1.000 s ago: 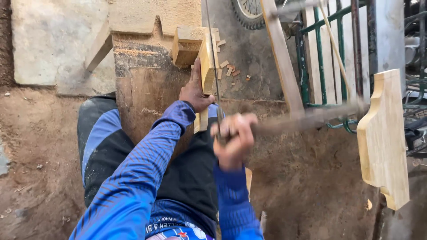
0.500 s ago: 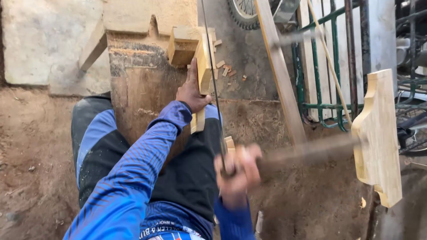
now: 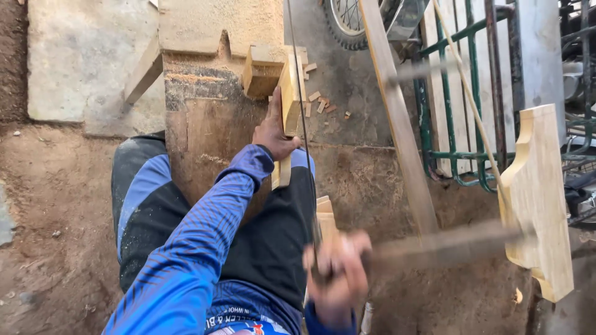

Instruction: The person sits on the ground and uses a bow saw to cut a small piece of wood that is clamped to a larger wooden block. The person holds the wood steady with their left hand while operating the saw with their right hand.

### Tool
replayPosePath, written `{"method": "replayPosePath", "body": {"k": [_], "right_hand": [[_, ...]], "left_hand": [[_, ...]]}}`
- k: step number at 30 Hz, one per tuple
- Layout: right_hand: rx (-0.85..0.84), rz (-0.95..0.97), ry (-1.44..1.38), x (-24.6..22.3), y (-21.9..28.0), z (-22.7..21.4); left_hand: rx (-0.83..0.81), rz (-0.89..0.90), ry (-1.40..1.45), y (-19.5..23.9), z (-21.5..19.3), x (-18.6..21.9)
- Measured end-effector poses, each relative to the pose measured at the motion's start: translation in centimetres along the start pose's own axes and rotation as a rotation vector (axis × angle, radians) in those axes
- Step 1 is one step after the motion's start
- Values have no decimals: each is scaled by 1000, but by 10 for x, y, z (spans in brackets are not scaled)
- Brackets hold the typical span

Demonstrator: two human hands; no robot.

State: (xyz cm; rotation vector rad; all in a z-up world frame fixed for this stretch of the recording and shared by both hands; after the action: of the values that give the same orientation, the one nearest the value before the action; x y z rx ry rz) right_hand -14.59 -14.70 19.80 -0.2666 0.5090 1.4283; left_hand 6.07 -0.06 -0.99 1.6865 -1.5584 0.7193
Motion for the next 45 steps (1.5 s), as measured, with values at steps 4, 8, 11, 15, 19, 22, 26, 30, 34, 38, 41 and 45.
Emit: {"method": "replayPosePath", "body": {"k": [4, 8, 11, 15, 19, 22, 26, 30, 34, 38, 41, 45], "right_hand": [[132, -68, 58, -8, 11, -32], [69, 36, -61, 60, -128, -24], [155, 23, 49, 86, -182, -13], [-10, 45, 14, 43, -94, 7], [111, 34, -10, -15, 27, -12], [219, -61, 76, -1, -14, -27], [133, 65, 17, 66, -142, -22], [75, 4, 67, 70, -154, -3], [-3, 39, -11, 10, -13, -6], [119, 21, -37, 11, -19, -36], [16, 39, -65, 62, -135, -29], [158, -49, 82, 90, -207, -13]], "left_hand": [[-112, -70, -27, 2, 9, -4], [-51, -29, -43, -4, 6, -1], [-114, -127, -60, 7, 3, 1], [94, 114, -18, -6, 2, -1], [-144, -104, 4, 2, 8, -7], [-96, -23, -1, -3, 10, -6], [63, 129, 0, 0, 12, -5], [-86, -78, -38, 0, 10, -8], [-158, -109, -35, -2, 14, -13], [-31, 42, 1, -1, 7, -3], [-15, 43, -10, -3, -1, 7], [-189, -206, -68, 1, -10, 11]]}}
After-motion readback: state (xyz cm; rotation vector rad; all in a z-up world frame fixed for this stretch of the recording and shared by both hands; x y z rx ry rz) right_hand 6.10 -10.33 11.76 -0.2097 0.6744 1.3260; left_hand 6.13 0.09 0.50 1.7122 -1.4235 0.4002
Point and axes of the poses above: each hand's wrist, its own y-axis away from the middle knuckle, its own z-axis out of the palm, x = y × z, the point moved 6 cm from there along -y, towards the middle knuckle, and after that the axes turned 15 degrees about -y, right-handed, at the moved point
